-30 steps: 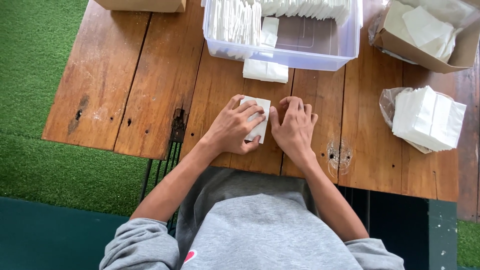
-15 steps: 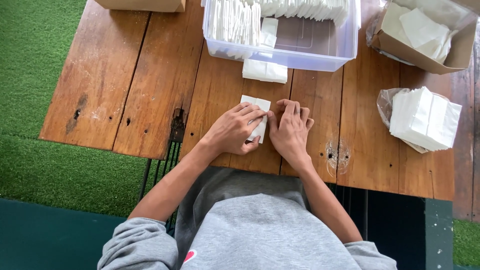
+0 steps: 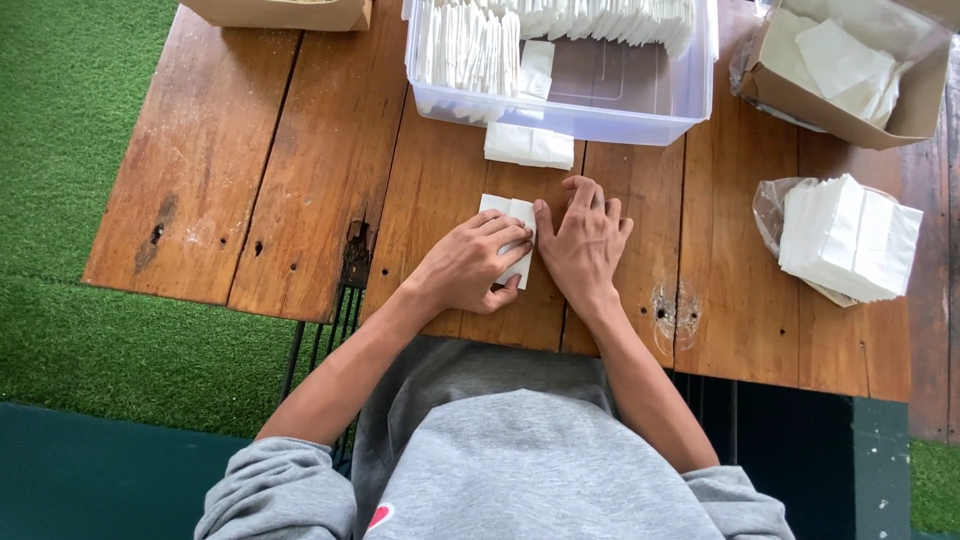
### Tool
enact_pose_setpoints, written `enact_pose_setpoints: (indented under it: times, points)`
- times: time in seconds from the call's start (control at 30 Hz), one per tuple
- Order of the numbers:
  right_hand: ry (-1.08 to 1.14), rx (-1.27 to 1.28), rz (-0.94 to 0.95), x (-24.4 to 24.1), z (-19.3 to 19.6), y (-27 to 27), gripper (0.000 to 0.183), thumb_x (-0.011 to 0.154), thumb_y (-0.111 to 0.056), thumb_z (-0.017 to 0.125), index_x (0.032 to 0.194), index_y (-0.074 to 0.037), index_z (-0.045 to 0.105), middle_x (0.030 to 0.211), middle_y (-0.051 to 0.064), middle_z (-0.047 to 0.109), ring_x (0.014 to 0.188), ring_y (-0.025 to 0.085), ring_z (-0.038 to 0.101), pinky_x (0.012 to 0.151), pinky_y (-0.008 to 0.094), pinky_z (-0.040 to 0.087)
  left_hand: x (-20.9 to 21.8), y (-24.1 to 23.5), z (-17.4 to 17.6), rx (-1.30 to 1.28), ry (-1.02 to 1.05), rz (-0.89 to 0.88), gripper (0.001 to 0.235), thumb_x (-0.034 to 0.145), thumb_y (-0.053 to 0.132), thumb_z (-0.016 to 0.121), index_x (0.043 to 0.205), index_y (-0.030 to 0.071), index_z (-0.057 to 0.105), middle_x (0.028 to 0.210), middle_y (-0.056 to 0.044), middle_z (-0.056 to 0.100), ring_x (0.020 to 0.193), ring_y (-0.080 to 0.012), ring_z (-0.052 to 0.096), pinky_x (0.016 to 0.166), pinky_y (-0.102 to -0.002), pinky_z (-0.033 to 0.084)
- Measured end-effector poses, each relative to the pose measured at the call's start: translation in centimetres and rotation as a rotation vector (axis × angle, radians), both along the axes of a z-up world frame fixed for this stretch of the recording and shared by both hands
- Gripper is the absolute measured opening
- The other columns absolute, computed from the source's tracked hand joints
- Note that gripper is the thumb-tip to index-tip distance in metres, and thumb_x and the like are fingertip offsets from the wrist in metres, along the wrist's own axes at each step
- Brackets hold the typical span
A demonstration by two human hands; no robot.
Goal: Folding individual paper napkins and stacking them neatly on a wooden table.
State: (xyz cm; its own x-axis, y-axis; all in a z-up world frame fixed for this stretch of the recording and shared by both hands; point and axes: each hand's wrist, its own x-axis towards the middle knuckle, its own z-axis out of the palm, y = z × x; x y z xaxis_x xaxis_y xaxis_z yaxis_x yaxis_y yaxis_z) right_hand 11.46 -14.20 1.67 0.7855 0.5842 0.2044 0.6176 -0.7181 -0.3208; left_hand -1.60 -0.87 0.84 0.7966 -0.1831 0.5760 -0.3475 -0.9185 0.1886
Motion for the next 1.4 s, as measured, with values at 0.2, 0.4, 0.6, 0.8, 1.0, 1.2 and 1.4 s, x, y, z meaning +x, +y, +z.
enact_pose_setpoints:
  times: [0.2,0.4,0.6,0.8,1.0,1.2,1.4]
  points:
    - [-0.052,0.032,-0.012,0.9,-0.8,0.7,0.037,0.096,-0.043,0.065,0.122,-0.022,0.049,0.093,0.003,0.066,0.091,0.032,0.063,0.076,0.048,0.043,0.0,0.1,-0.2,0.009,0.015,0.01,0.039,0.078,0.028,0.066,0.106,0.001,0.074,0.105,-0.012,0.07,0.11,-0.0249,0.066,0.106,-0.042,0.046]
    - [0.066,0.248,0.146,0.5,0.9,-1.6,0.024,0.101,-0.038,0.065,0.119,-0.024,0.057,0.092,-0.003,0.068,0.095,0.028,0.063,0.079,0.042,0.043,0.1,0.0,-0.6,0.024,-0.022,0.038,0.036,0.086,0.027,0.062,0.109,0.003,0.074,0.109,-0.011,0.073,0.112,-0.0232,0.068,0.112,-0.045,0.04]
    - [0.059,0.198,0.149,-2.1,1.0,-3.6,0.04,0.099,-0.046,0.068,0.126,-0.016,0.069,0.128,0.002,0.062,0.121,0.027,0.052,0.095,0.042,0.042,0.7,1.3,-1.0,-0.188,-0.223,0.294,0.031,0.085,0.005,0.059,0.112,0.008,0.073,0.111,-0.004,0.074,0.11,-0.0187,0.068,0.113,-0.043,0.039]
    - [0.354,-0.009,0.127,-0.1,3.1,-1.0,0.055,0.093,-0.054,0.071,0.141,-0.029,0.061,0.138,0.001,0.046,0.123,0.033,0.039,0.101,0.054,0.031,-0.2,2.4,0.1,-0.21,-0.291,0.525,0.023,0.091,0.009,0.056,0.106,0.009,0.074,0.111,0.0,0.072,0.107,-0.0182,0.065,0.108,-0.042,0.038]
    - [0.493,-0.127,0.13,1.0,5.0,0.2,0.051,0.084,-0.042,0.081,0.129,-0.031,0.061,0.14,0.001,0.039,0.128,0.034,0.038,0.099,0.049,0.034,-0.2,2.2,0.6,-0.202,-0.253,0.521,0.022,0.088,0.008,0.059,0.103,0.01,0.075,0.11,0.0,0.071,0.105,-0.0179,0.063,0.105,-0.039,0.037]
    - [0.543,-0.145,0.172,2.3,4.3,-0.3,0.038,0.077,-0.041,0.087,0.107,-0.023,0.071,0.14,-0.001,0.04,0.132,0.035,0.039,0.097,0.048,0.035,-0.2,2.3,0.1,-0.205,-0.213,0.533,0.022,0.088,0.009,0.059,0.103,0.012,0.074,0.115,0.001,0.07,0.108,-0.0175,0.063,0.105,-0.039,0.036]
    - [0.401,-0.212,0.054,-0.4,8.1,-0.8,0.034,0.083,-0.044,0.082,0.096,-0.014,0.074,0.137,0.006,0.049,0.131,0.035,0.042,0.099,0.05,0.039,-0.2,2.2,0.3,-0.202,-0.226,0.536,0.021,0.087,0.009,0.059,0.101,0.011,0.075,0.114,0.0,0.07,0.108,-0.0176,0.063,0.104,-0.039,0.036]
